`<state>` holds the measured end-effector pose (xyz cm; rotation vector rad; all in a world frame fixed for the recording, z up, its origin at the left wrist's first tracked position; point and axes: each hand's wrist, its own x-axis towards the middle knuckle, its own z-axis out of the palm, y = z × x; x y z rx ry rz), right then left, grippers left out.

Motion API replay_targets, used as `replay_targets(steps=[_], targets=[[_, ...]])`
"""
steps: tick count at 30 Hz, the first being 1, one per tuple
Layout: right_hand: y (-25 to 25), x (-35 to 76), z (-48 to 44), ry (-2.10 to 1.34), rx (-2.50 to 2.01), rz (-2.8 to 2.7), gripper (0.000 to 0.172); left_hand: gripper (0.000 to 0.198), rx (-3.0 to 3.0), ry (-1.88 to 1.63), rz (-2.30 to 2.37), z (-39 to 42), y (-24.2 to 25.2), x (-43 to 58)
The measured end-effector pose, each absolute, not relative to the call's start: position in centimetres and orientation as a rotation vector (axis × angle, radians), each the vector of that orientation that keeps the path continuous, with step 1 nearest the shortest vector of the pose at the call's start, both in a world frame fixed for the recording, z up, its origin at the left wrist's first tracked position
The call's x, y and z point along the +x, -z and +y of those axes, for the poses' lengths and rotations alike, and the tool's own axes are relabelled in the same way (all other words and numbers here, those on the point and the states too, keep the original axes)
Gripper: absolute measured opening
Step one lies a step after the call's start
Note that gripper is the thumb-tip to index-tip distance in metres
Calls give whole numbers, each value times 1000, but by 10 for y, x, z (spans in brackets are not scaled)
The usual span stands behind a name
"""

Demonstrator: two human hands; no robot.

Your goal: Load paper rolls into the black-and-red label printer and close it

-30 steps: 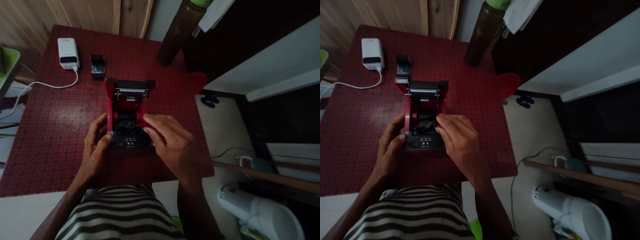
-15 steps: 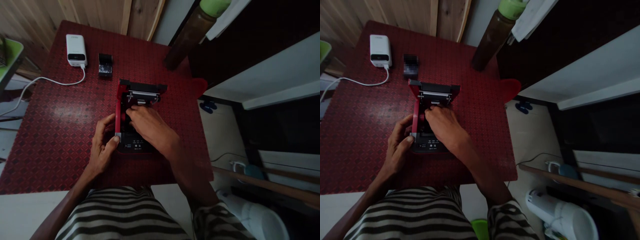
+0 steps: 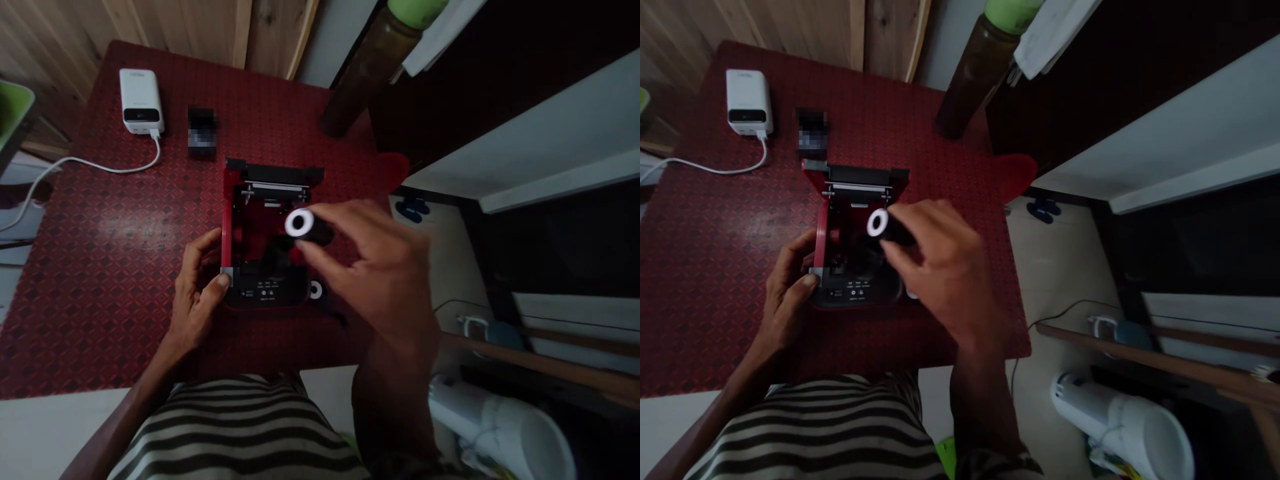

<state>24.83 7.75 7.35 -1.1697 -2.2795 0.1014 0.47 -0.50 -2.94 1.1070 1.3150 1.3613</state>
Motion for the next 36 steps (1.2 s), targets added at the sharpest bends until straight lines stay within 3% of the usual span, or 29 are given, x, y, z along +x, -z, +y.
replay_targets(steps=[3, 7, 13, 21, 26, 29, 31, 36], targets=[[-42, 284, 92, -159, -1272, -1930, 18, 60, 1102, -1366, 1327, -5, 32, 4], [18, 302, 125, -461, -1328, -1510, 36, 64, 1150, -1424, 1346, -3, 37, 3], [62, 291, 151, -701, -1359, -1494, 36, 65, 1226, -1478, 1374, 1, 43, 1], [70, 289, 148, -788, -1424, -1602, 34, 63, 1199, -1474, 1344, 3, 42, 1], [60, 311, 129, -798, -1529, -1607, 51, 64, 1196, -1459, 1352, 2, 39, 2], [47, 330, 94, -843, -1578, -1633, 23, 64, 1203, -1442, 1365, 1, 38, 2], [39, 338, 66, -935, -1571, -1677, 13, 64, 1198, -1435, 1370, 1, 38, 2], [35, 327, 25, -1170, -1447, -1744, 48, 64, 1192, -1445, 1360, 0, 42, 1]])
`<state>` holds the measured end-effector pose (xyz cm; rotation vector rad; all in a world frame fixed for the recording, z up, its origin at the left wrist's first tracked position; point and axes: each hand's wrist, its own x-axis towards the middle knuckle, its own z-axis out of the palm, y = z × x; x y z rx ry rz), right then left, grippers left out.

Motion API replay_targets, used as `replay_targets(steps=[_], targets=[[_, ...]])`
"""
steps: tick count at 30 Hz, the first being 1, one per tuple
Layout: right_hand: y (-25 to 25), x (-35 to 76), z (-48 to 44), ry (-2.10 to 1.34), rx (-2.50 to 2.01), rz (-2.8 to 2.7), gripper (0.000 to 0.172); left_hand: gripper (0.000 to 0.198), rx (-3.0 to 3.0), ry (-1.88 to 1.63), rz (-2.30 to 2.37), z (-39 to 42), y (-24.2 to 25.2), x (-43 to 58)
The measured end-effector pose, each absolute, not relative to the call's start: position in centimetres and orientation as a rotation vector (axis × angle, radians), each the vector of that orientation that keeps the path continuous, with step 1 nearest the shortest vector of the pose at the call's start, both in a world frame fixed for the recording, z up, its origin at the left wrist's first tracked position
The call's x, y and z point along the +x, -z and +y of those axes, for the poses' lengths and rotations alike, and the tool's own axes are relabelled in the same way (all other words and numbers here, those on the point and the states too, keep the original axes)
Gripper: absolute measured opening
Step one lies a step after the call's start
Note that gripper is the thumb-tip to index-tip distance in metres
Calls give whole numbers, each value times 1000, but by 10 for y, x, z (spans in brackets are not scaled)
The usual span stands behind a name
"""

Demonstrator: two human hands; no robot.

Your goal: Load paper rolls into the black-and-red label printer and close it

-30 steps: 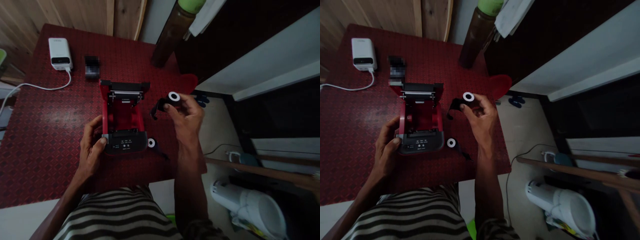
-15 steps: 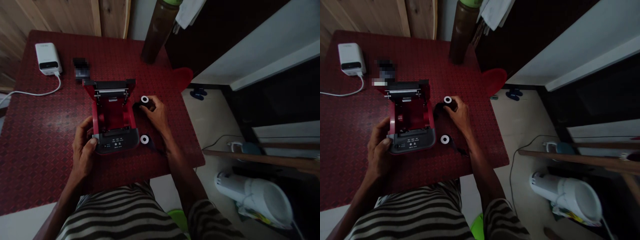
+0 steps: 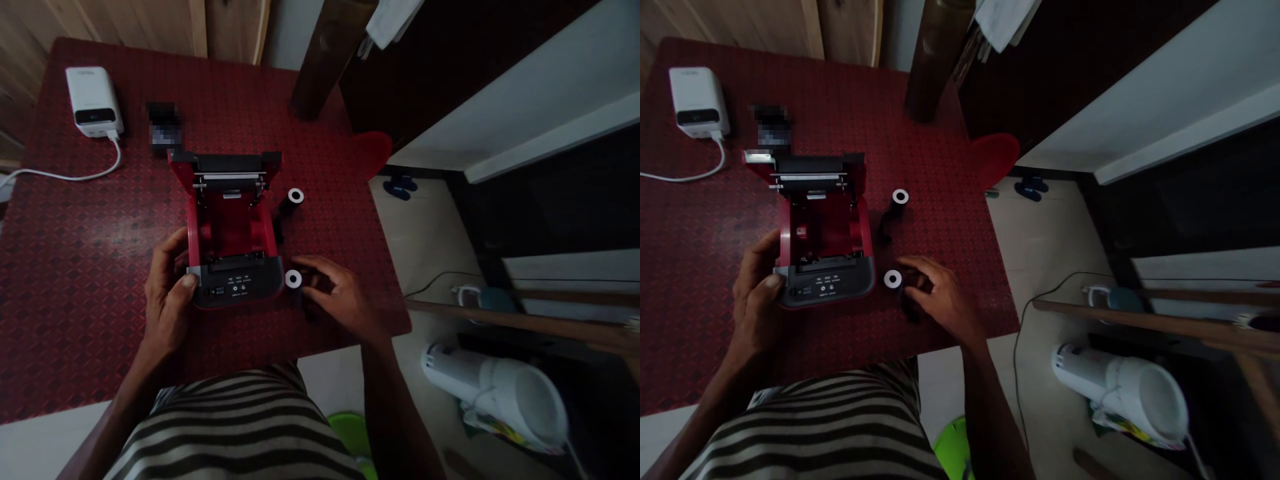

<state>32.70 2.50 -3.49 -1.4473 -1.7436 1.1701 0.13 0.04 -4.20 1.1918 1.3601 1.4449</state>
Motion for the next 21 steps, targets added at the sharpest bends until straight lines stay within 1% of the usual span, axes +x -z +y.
replay_targets(steps=[1, 2, 5, 6, 8, 11, 15, 18, 21], targets=[[37, 321, 23, -1168, -1423, -1745, 49, 63, 1195, -1446, 1353, 1, 42, 1], [40, 316, 22, -1158, -1401, -1745, 46, 63, 1202, -1447, 1344, 1, 42, 1], [44, 306, 23, -1124, -1384, -1747, 28, 62, 1234, -1454, 1330, 1, 42, 1], [41, 305, 23, -1121, -1395, -1747, 25, 62, 1245, -1456, 1330, 0, 42, 2], [27, 310, 22, -1133, -1413, -1740, 26, 62, 1257, -1463, 1325, 0, 43, 2], [-18, 317, 24, -1136, -1360, -1776, 31, 62, 1255, -1474, 1305, -1, 46, 3], [-77, 298, 45, -909, -1118, -2113, 40, 64, 1251, -1467, 1314, -3, 47, 4], [-88, 260, 68, -672, -992, -2397, 41, 63, 1217, -1419, 1307, -4, 44, 4], [-75, 221, 84, -422, -1014, -2620, 35, 62, 1202, -1410, 1313, -5, 41, 5]])
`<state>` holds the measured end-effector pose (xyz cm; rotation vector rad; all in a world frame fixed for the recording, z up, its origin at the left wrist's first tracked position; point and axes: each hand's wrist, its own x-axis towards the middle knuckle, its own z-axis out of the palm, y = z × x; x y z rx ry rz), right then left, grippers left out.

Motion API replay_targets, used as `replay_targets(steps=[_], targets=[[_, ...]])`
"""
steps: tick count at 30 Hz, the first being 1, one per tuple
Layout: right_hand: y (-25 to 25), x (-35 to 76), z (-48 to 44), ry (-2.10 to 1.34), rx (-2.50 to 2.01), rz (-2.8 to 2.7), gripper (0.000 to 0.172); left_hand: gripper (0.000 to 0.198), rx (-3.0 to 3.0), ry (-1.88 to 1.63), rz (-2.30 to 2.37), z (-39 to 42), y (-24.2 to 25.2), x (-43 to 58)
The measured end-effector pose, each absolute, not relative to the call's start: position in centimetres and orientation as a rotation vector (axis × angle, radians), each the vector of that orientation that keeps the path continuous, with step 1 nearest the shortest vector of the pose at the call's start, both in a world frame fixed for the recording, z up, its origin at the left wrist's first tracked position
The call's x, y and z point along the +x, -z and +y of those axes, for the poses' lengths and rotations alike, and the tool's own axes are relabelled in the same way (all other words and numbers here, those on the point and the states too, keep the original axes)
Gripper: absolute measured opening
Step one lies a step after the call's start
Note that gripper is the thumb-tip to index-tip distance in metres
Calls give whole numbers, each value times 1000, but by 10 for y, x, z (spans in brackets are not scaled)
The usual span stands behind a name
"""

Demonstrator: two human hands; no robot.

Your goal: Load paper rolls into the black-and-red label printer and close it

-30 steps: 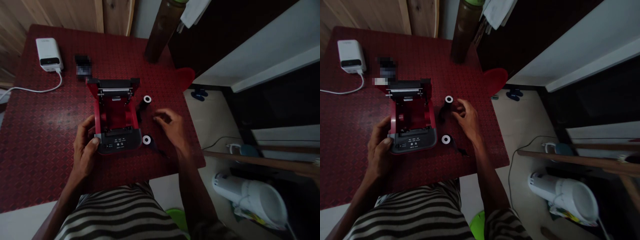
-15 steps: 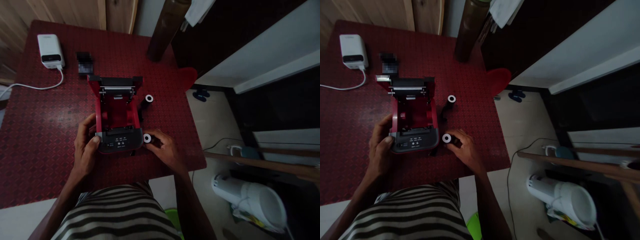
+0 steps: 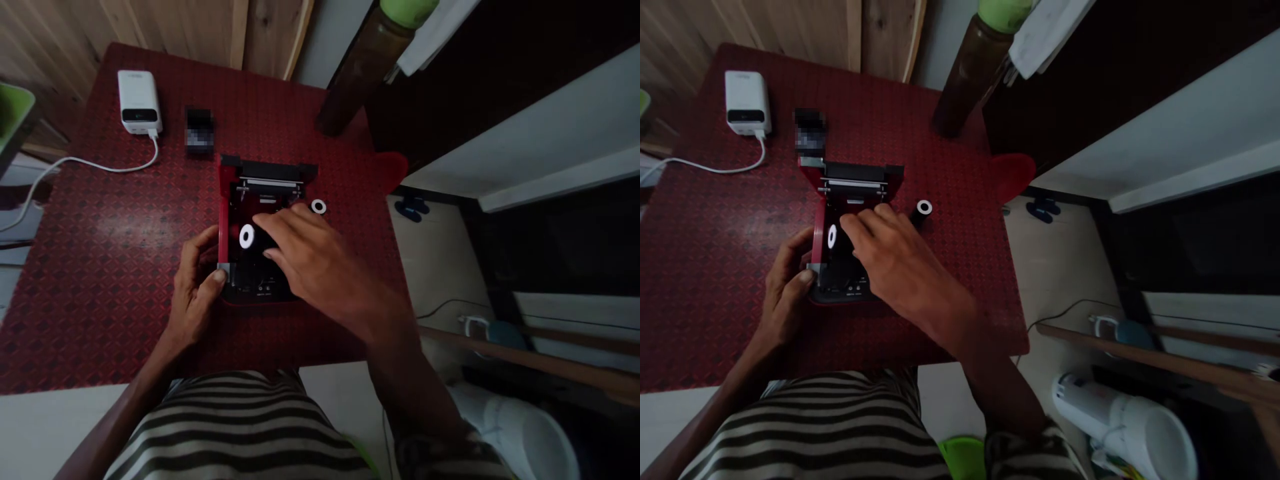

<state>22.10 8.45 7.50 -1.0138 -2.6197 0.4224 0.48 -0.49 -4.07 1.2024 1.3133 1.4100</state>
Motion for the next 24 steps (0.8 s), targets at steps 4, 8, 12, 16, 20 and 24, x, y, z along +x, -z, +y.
replay_targets(steps=[4, 8, 12, 16, 20, 24], targets=[[-56, 195, 91, -202, -1139, -2791, 33, 63, 1215, -1402, 1330, -5, 39, 5], [-51, 188, 95, -180, -1216, -2790, 35, 63, 1240, -1385, 1348, -5, 38, 4], [-53, 181, 106, -269, -1281, -2873, 38, 63, 1230, -1358, 1354, -5, 36, 3], [-54, 175, 116, -377, -1377, -2939, 38, 63, 1231, -1343, 1352, -6, 36, 2], [-53, 180, 115, -488, -1354, -2892, 38, 63, 1218, -1343, 1354, -6, 37, 1], [-57, 201, 111, -608, -1165, -2736, 47, 64, 1218, -1344, 1346, -6, 38, 1]])
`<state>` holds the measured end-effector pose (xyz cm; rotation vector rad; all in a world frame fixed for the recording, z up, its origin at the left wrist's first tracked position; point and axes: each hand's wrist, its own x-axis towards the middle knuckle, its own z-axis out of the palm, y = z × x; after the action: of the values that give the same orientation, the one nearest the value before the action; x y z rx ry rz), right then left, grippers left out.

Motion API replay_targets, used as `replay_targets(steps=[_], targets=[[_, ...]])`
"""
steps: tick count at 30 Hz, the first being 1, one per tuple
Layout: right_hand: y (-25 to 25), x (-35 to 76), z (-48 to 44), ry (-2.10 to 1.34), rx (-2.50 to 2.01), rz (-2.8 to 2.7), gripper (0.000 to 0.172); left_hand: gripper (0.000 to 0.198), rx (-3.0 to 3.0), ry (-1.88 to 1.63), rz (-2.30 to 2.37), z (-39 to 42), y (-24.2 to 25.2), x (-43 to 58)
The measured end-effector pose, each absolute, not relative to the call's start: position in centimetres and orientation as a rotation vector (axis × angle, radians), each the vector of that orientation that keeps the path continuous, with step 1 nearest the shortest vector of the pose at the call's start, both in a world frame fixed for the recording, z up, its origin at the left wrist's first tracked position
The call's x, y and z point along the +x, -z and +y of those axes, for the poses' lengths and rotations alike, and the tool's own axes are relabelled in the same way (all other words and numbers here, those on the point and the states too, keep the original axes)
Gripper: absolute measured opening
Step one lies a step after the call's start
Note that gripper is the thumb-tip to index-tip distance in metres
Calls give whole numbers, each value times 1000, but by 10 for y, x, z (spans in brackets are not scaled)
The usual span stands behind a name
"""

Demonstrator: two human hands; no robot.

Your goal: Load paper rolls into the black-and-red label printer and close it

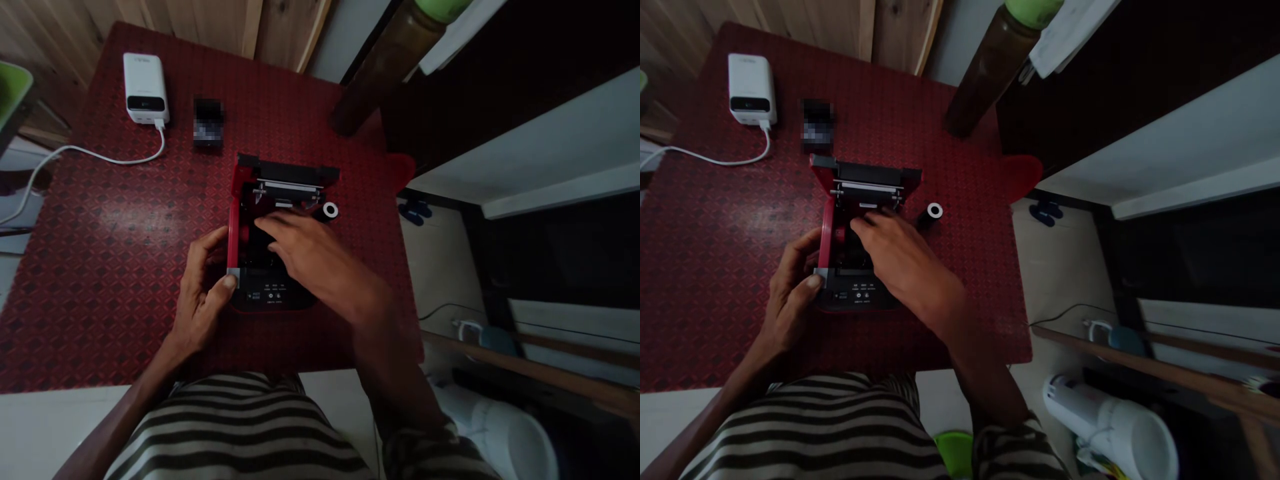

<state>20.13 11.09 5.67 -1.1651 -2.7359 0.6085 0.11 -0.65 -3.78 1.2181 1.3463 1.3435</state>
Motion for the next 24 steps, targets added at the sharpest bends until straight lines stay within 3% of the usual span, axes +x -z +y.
replay_targets(steps=[4, 16, 24], targets=[[-67, 221, 107, -709, -881, -2680, 45, 65, 1205, -1352, 1340, -7, 40, 2], [-57, 222, 113, -678, -772, -2734, 29, 64, 1209, -1386, 1344, -5, 39, 2], [-51, 233, 76, -376, -950, -2449, 27, 61, 1231, -1556, 1464, 26, 7, -3]])
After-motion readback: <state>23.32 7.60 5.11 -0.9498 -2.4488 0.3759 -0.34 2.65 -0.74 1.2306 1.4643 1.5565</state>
